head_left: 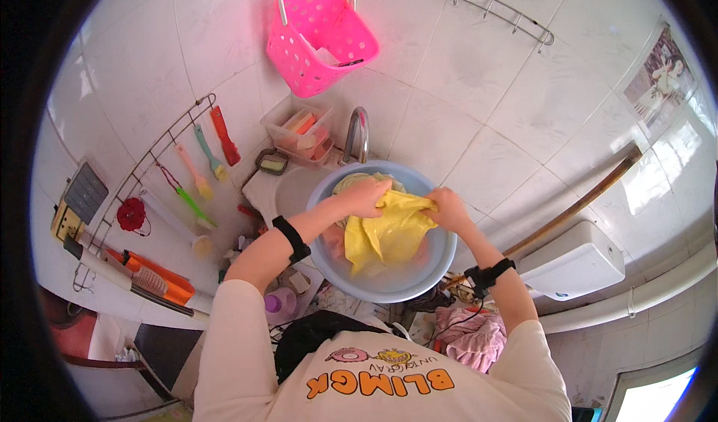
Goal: The person washes clothes in a basin, scrubbing them with a bar of soap, rinsing them, and wringing them out by hand.
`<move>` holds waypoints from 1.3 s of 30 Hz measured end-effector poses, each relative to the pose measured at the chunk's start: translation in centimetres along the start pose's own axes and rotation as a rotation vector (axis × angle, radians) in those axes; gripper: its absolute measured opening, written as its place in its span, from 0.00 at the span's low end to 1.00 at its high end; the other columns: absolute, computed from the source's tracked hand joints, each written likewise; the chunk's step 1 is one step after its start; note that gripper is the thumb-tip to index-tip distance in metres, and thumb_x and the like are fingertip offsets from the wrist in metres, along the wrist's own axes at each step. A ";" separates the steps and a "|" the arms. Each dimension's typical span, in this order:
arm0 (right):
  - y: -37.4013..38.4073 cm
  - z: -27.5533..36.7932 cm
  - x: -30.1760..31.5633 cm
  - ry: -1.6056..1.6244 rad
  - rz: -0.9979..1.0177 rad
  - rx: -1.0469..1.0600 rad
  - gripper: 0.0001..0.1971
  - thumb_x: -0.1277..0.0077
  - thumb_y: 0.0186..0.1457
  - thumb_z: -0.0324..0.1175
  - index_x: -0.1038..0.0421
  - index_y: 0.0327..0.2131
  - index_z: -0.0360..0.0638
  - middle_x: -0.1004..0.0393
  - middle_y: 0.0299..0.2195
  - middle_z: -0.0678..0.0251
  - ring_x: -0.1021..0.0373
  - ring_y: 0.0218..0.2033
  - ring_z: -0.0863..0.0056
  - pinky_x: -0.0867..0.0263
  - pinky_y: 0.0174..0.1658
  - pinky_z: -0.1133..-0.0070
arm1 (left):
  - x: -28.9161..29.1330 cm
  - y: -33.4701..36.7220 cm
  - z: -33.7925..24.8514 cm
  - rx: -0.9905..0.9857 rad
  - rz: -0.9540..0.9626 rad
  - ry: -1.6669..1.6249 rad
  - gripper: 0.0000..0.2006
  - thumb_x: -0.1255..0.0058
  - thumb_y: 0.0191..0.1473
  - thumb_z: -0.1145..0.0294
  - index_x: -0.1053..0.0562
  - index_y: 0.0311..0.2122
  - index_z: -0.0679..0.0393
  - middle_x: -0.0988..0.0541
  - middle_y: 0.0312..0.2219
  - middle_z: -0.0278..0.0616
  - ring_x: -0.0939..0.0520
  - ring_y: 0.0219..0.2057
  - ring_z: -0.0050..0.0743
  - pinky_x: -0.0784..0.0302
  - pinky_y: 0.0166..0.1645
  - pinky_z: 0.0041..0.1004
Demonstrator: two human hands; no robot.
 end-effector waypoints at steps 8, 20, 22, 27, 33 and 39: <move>1.6 1.7 10.1 0.378 -0.265 0.019 0.10 0.44 0.36 0.30 0.26 0.27 0.42 0.33 0.22 0.61 0.34 0.23 0.65 0.39 0.26 0.76 | 9.6 3.0 -4.1 -0.138 -0.126 -0.024 0.20 0.46 0.33 0.69 0.39 0.33 0.62 0.30 0.23 0.54 0.28 0.28 0.55 0.35 0.31 0.41; -0.7 0.7 5.5 0.345 -0.093 0.077 0.13 0.45 0.39 0.26 0.27 0.34 0.39 0.27 0.28 0.64 0.31 0.25 0.76 0.35 0.29 0.81 | 4.3 1.2 -2.9 -0.045 0.117 0.175 0.25 0.42 0.34 0.64 0.41 0.37 0.59 0.29 0.26 0.52 0.27 0.31 0.54 0.33 0.34 0.42; -1.4 0.6 4.3 0.388 0.141 -0.095 0.13 0.45 0.40 0.28 0.27 0.33 0.38 0.26 0.27 0.64 0.31 0.25 0.77 0.35 0.29 0.82 | 2.7 0.6 -2.3 -0.073 0.150 0.115 0.26 0.41 0.34 0.64 0.41 0.37 0.60 0.29 0.26 0.52 0.27 0.31 0.53 0.33 0.34 0.42; -2.6 0.5 2.1 0.512 0.388 -0.052 0.12 0.46 0.43 0.30 0.29 0.33 0.38 0.27 0.24 0.61 0.32 0.25 0.76 0.36 0.32 0.80 | -0.8 -0.5 -2.0 -0.035 0.432 0.081 0.26 0.40 0.33 0.61 0.35 0.36 0.64 0.27 0.27 0.52 0.26 0.33 0.49 0.31 0.36 0.39; -3.5 -1.6 -3.2 0.610 0.553 -0.072 0.14 0.51 0.48 0.33 0.33 0.39 0.37 0.28 0.29 0.60 0.33 0.31 0.76 0.38 0.37 0.78 | -3.8 -1.1 -0.2 0.001 0.557 -0.206 0.28 0.44 0.39 0.50 0.31 0.38 0.67 0.25 0.31 0.54 0.24 0.34 0.45 0.30 0.38 0.34; -1.9 0.2 -7.3 0.324 0.566 -0.095 0.14 0.57 0.49 0.37 0.32 0.35 0.36 0.28 0.32 0.53 0.32 0.35 0.60 0.37 0.39 0.71 | -7.6 -1.5 1.7 0.161 0.665 -0.214 0.28 0.56 0.46 0.44 0.28 0.36 0.66 0.25 0.32 0.53 0.24 0.36 0.46 0.31 0.40 0.34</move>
Point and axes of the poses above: each hand's wrist, its own y-axis towards the middle knuckle, its own x-axis out of the back of the hand, z = x × y, the point moved 3 cm from there along y, towards the middle knuckle
